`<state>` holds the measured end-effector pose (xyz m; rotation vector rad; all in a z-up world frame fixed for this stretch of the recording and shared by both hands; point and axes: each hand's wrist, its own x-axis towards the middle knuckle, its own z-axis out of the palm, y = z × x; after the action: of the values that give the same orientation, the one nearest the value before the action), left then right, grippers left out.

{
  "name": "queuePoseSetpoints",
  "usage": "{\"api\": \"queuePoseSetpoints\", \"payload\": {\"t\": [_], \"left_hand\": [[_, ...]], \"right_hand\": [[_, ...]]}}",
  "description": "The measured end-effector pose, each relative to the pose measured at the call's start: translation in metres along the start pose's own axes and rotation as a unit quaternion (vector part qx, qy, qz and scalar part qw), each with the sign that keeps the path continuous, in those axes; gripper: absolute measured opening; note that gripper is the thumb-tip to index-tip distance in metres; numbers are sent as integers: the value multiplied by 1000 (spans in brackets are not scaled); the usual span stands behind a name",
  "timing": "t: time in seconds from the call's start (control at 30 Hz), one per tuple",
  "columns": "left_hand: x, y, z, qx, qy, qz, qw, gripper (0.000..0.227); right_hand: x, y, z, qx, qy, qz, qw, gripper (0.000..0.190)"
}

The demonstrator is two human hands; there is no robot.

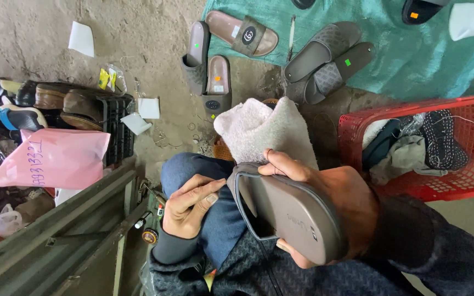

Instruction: Hand-stitching the upper component of a sandal to its sole and cleaning the finished product with a cloth.

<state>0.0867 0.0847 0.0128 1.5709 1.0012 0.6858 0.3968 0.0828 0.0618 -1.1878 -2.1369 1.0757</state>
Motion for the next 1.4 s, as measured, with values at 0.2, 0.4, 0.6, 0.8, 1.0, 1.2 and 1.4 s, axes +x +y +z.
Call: {"api": "queuePoseSetpoints", "payload": {"t": [0.2,0.4,0.6,0.8,1.0,1.2,1.4], "left_hand": [[-1,-3,-1,-1,-11,-12,1000,29],[0,10,1,8,-6,-28,1000,30],[-8,28,6,121,9,-3,993,31],[-24,19,4,166,17,24,986,32],[-46,-1,-6,45,24,-37,998,29],[-44,-7,-24,64,7,-48,997,23],[-37,-17,-34,30,-36,-31,998,22]], "right_hand": [[0,1,-3,-14,39,-70,997,105],[0,-3,-4,33,39,-58,997,107],[-3,-11,-6,192,3,13,981,86],[-13,-30,19,275,55,102,955,82],[-27,-44,70,181,74,156,968,94],[-12,-63,95,8,175,-20,984,31],[-4,-71,97,-28,253,16,967,28]]}}
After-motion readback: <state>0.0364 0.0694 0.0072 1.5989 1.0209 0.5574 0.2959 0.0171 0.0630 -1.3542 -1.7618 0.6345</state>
